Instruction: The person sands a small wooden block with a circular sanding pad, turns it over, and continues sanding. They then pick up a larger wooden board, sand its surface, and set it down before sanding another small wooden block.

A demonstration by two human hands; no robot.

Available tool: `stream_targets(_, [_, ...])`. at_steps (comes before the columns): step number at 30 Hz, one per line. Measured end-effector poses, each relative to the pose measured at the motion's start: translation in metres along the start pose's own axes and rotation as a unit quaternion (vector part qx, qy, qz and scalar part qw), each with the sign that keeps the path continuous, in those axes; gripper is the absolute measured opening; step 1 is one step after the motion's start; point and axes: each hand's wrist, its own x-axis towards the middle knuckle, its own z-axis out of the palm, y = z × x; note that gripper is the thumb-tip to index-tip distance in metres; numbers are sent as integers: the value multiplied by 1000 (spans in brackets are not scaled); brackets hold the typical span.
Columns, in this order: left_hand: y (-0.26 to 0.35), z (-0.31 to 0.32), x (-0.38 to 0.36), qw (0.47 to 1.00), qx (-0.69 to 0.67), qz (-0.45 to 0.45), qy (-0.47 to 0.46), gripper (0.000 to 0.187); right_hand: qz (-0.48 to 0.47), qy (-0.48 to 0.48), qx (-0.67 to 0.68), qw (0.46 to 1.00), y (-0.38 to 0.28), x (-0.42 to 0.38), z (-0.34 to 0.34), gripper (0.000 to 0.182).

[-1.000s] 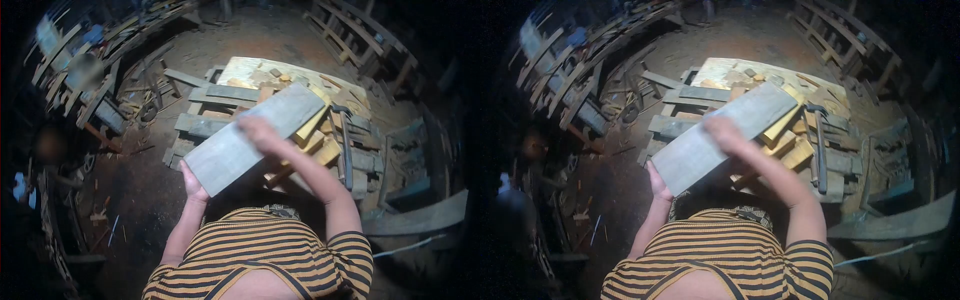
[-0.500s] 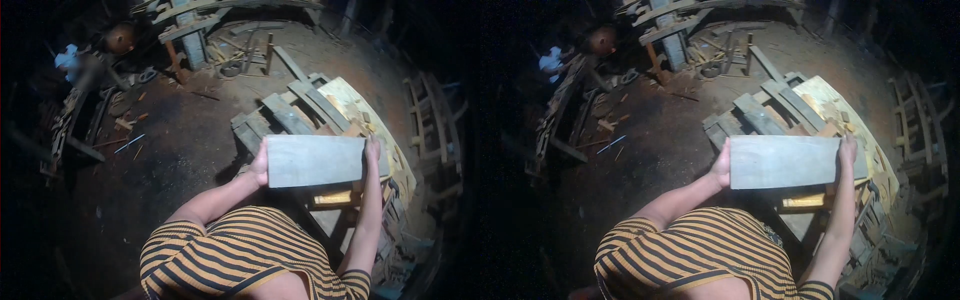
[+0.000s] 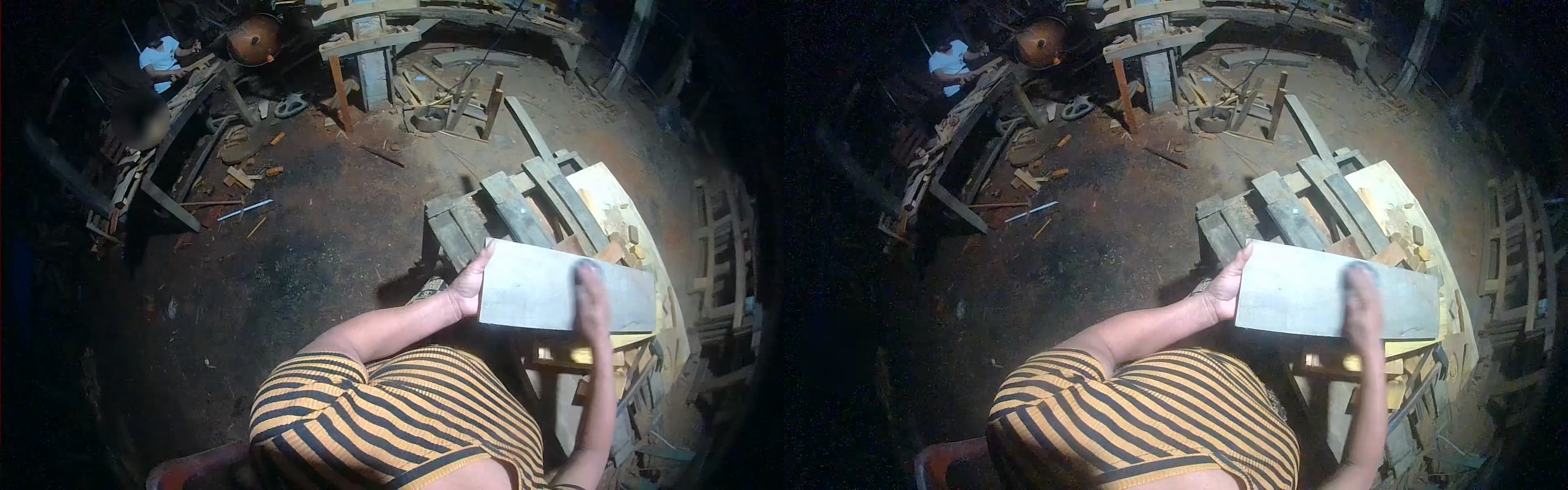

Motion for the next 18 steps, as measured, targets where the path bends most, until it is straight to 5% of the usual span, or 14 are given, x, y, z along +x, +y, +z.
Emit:
stream_targets(4, [-2, -1, 0, 999, -22, -20, 17, 60, 134, 169, -57, 975, 147, -32, -62, 37])
stream_targets(8, [-4, 0, 2, 999, -16, 9, 32, 60, 153, 197, -91, 964, 163, -48, -50, 39])
stream_targets(10, [-2, 0, 0, 999, -4, 10, 50, 62, 39, 190, -51, 980, 111, -50, -16, 41])
stream_targets(13, [-4, -14, 4, 999, -2, 1, 45, 66, 33, 119, -105, 987, -26, -48, 48, 36])
stream_targets(15, [-6, 2, 3, 998, 21, -3, 59, 66, -88, 32, -52, 994, -101, -52, 54, 36])
stream_targets(18, [-3, -7, 2, 997, 46, -24, 54, 66, -148, -1, -40, 988, -112, -67, 58, 42])
